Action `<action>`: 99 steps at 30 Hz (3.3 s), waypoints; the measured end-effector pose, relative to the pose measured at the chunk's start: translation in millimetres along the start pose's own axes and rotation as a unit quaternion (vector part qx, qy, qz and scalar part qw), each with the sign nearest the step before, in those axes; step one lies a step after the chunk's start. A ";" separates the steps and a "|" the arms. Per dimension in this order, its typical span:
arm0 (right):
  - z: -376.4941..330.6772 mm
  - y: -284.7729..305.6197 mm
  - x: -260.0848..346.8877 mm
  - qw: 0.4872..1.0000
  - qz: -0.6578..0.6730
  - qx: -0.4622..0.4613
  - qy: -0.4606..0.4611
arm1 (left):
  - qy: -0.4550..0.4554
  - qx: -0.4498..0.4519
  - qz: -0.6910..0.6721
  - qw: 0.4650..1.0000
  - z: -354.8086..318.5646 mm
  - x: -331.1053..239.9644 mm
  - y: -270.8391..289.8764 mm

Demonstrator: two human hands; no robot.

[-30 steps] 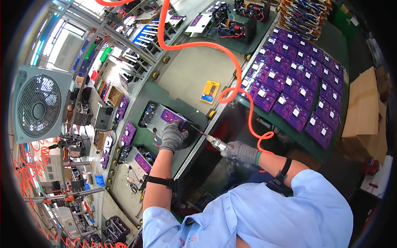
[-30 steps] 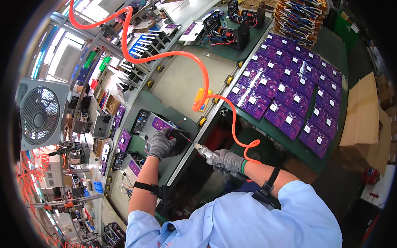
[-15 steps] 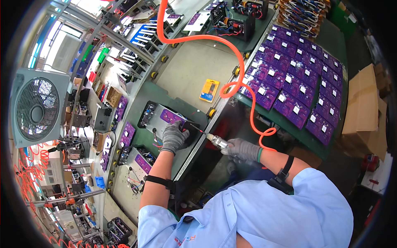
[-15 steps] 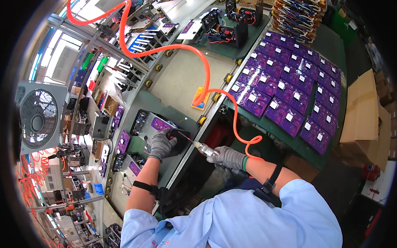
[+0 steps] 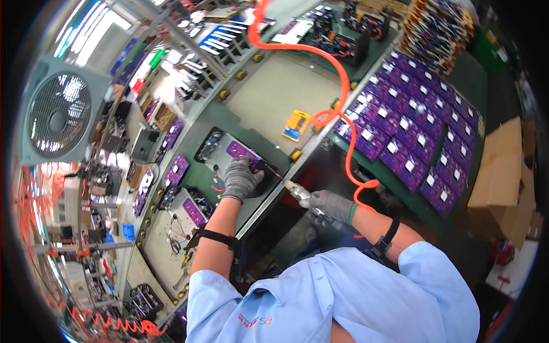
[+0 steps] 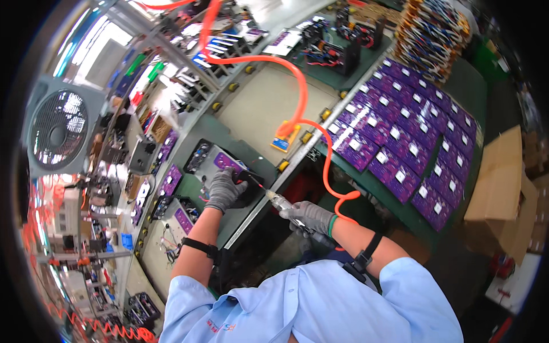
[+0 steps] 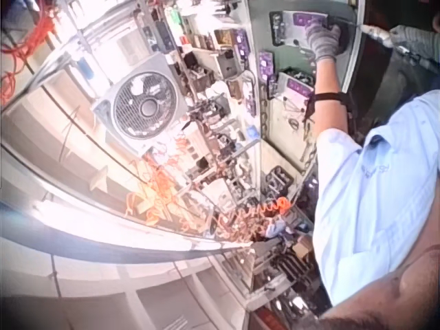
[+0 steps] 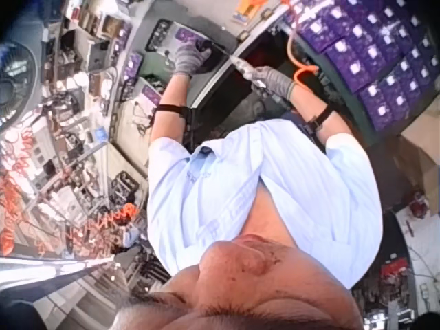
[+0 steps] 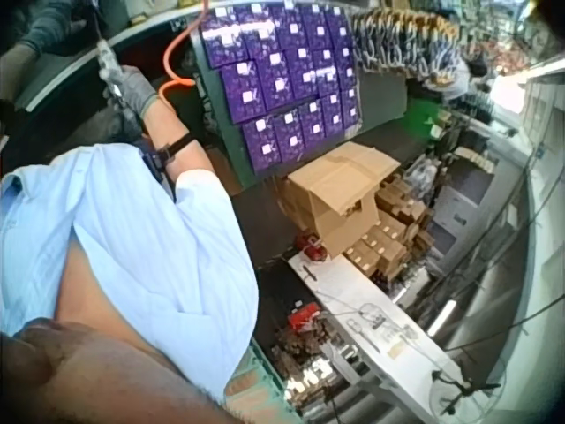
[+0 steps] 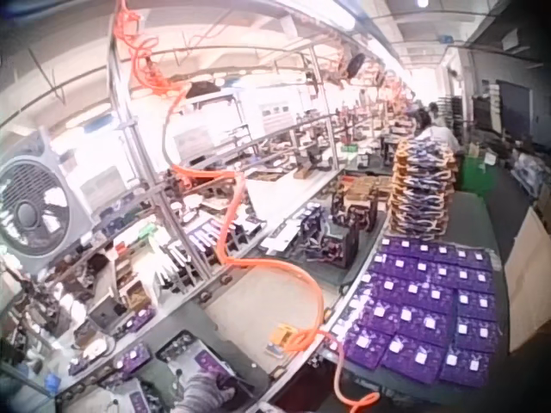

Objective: Assembling and wiring electronic components inside a power inverter casing on a factory assembly line.

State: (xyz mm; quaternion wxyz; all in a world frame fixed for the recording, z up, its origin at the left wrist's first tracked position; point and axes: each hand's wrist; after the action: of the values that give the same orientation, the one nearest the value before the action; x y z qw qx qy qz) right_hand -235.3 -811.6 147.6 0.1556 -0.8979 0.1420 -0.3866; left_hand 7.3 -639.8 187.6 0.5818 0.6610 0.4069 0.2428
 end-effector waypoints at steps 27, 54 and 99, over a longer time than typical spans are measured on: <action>-3.5 -204.8 -44.6 0.976 -0.216 -0.003 -0.025 | 0.295 -0.047 -0.284 0.911 -228.5 382.7 -137.4; 16.3 -309.7 -37.5 0.950 -0.306 0.037 -0.054 | 0.149 0.020 -0.904 0.400 -294.7 331.6 -122.5; 36.7 -314.2 -60.8 0.936 -0.338 0.055 -0.074 | 0.278 -0.066 -0.846 0.450 -292.5 302.2 -83.6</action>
State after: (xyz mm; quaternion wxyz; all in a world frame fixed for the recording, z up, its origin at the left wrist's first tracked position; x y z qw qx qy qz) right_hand -206.1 -496.2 206.3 0.0752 -0.9090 -0.2037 -0.3557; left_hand -79.9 -225.4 120.7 0.3983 -0.1527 0.8880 -0.1720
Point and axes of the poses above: each hand's wrist, its own z-axis towards the middle knuckle, its own y-axis out of the back of the hand, x = y × z
